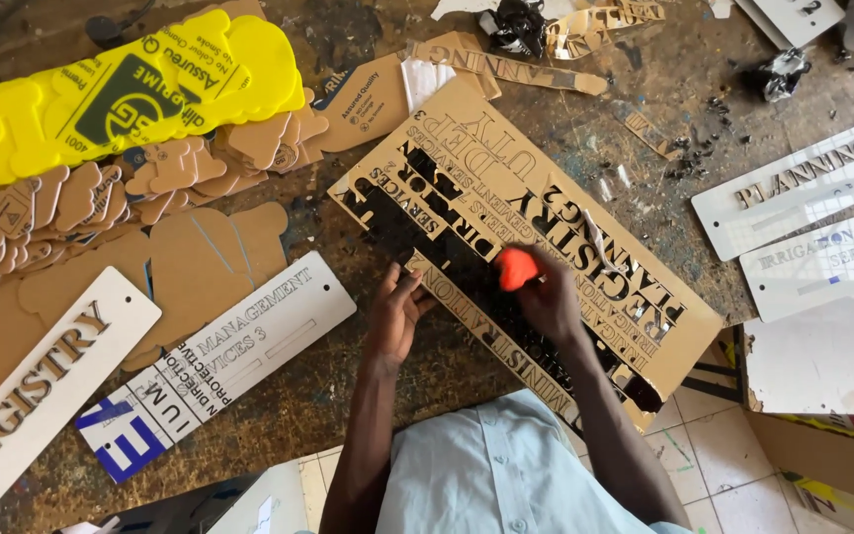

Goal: Using a utility knife to cut out and remove excess vinyl from a sign stencil to reveal letters.

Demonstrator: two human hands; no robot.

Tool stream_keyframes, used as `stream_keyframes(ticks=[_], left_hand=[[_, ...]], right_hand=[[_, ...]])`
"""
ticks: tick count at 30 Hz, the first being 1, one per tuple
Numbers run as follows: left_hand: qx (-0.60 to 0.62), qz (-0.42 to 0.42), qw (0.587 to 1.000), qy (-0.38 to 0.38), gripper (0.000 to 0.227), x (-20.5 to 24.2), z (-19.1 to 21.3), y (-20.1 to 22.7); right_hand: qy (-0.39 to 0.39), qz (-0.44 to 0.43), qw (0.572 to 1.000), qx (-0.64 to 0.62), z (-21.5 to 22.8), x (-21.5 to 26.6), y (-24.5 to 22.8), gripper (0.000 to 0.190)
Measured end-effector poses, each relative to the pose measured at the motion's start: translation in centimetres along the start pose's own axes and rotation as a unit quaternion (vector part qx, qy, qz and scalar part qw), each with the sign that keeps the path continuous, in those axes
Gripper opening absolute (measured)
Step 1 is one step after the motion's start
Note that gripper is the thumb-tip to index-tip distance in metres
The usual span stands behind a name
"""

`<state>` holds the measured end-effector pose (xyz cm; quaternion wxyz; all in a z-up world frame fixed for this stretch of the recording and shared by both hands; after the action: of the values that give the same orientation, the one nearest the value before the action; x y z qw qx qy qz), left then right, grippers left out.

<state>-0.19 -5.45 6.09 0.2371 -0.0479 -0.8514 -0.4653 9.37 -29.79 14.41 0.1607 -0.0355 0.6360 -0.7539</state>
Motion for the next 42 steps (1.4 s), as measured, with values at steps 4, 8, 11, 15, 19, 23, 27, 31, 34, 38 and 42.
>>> stream_keyframes(ticks=[4,8,11,15,19,23,27,31,34,38,42], left_hand=[[-0.011,-0.001,1.0,0.011,0.117,-1.3,1.5,-2.1],[-0.035,0.0,0.999,0.038,0.112,-1.4,1.3,-2.2],[-0.03,0.013,0.998,0.054,0.121,0.1,-1.1,0.1],[-0.042,0.015,0.997,0.059,0.126,2.5,-4.2,3.9],[-0.035,-0.023,0.999,0.026,0.107,-1.0,-0.4,-1.1],[-0.052,-0.023,0.998,0.003,0.111,-0.8,-1.8,-1.2],[-0.088,-0.05,0.995,-0.002,0.101,1.2,-3.8,0.6],[-0.193,-0.074,0.978,0.006,0.091,5.0,-6.6,7.0],[-0.245,-0.084,0.966,0.014,0.095,4.6,-7.8,8.1],[-0.25,-0.078,0.964,0.051,0.096,0.1,-8.3,5.4],[-0.244,-0.092,0.963,0.067,0.108,-6.2,-7.4,0.8]], right_hand=[[0.081,0.014,0.982,0.171,6.4,-3.2,4.1,0.038],[0.079,-0.005,0.946,0.313,10.0,-6.2,6.5,0.037],[0.073,-0.007,0.932,0.355,11.6,-7.6,11.2,0.035],[0.11,0.058,0.913,0.389,11.5,-7.8,13.1,0.021],[0.116,0.042,0.903,0.411,12.5,-9.3,14.0,0.026],[0.095,0.014,0.911,0.401,13.8,-10.3,12.7,0.022],[0.067,-0.019,0.907,0.415,14.6,-10.3,10.9,0.024],[0.052,-0.061,0.918,0.388,15.8,-10.2,7.4,0.023],[0.03,-0.123,0.927,0.353,18.5,-10.3,9.8,0.02],[0.024,-0.132,0.945,0.299,23.1,-13.2,13.0,0.023],[0.04,-0.094,0.957,0.271,26.1,-13.1,11.3,0.029]])
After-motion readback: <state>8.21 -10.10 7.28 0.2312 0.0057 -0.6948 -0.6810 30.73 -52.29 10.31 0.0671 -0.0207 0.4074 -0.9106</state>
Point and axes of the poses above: each hand's wrist, its own x-axis away from the middle knuckle, its own z-axis out of the back of the hand, y = z × x, the point moved 8 cm from there along -x, towards the middle knuckle, and after that the axes turned 11 degrees about -x, right-handed, at the moved point
